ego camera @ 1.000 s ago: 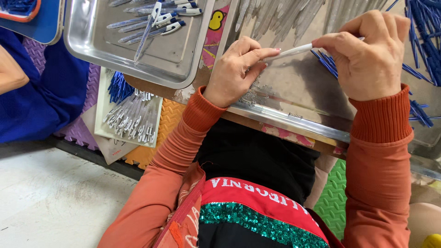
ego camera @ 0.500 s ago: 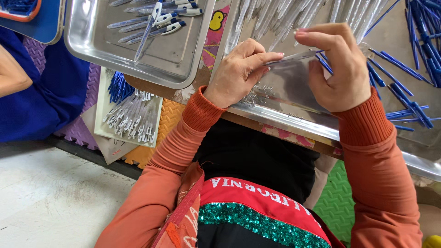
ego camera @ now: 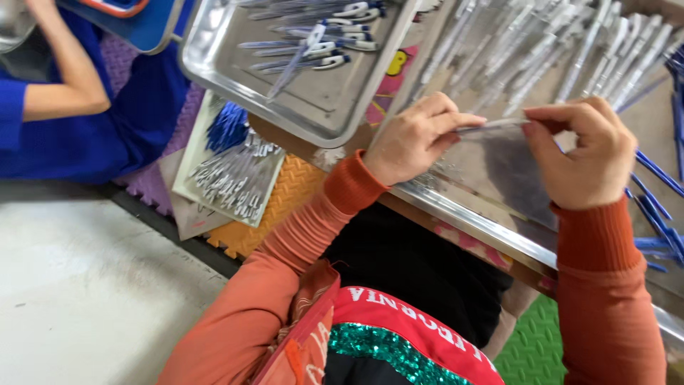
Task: The person assembles pens by inserting blue ink cartridges into clear plastic pen bodies. They handle the components by hand, aligning the cartridge with the body and pushing it in until it clicks into place. The assembled pens are placed into a metal tray.
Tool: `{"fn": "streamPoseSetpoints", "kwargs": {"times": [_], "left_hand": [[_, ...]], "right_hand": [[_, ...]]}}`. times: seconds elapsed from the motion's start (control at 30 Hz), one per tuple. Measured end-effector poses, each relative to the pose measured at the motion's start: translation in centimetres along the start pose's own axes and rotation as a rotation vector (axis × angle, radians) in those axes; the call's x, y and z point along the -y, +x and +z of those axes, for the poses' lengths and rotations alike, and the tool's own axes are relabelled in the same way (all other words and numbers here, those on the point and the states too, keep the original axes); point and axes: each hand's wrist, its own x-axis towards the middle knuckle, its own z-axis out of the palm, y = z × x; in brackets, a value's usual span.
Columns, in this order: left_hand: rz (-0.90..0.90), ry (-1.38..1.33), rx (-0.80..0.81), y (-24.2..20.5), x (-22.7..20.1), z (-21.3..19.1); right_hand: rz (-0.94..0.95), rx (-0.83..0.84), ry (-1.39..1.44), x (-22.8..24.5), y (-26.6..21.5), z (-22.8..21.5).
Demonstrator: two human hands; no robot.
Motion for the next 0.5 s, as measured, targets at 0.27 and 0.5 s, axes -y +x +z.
{"fn": "streamPoseSetpoints", "kwargs": {"times": [0.27, 0.5], "left_hand": [[-0.037, -0.094, -0.005, 0.2, -0.6, -0.4], [-0.086, -0.121, 0.005, 0.3, -0.7, -0.4]], "right_hand": [[-0.008, 0.062, -0.05, -0.5, -0.2, 0.1], [-0.079, 0.024, -0.084, 0.1, -0.4, 0.2]]}}
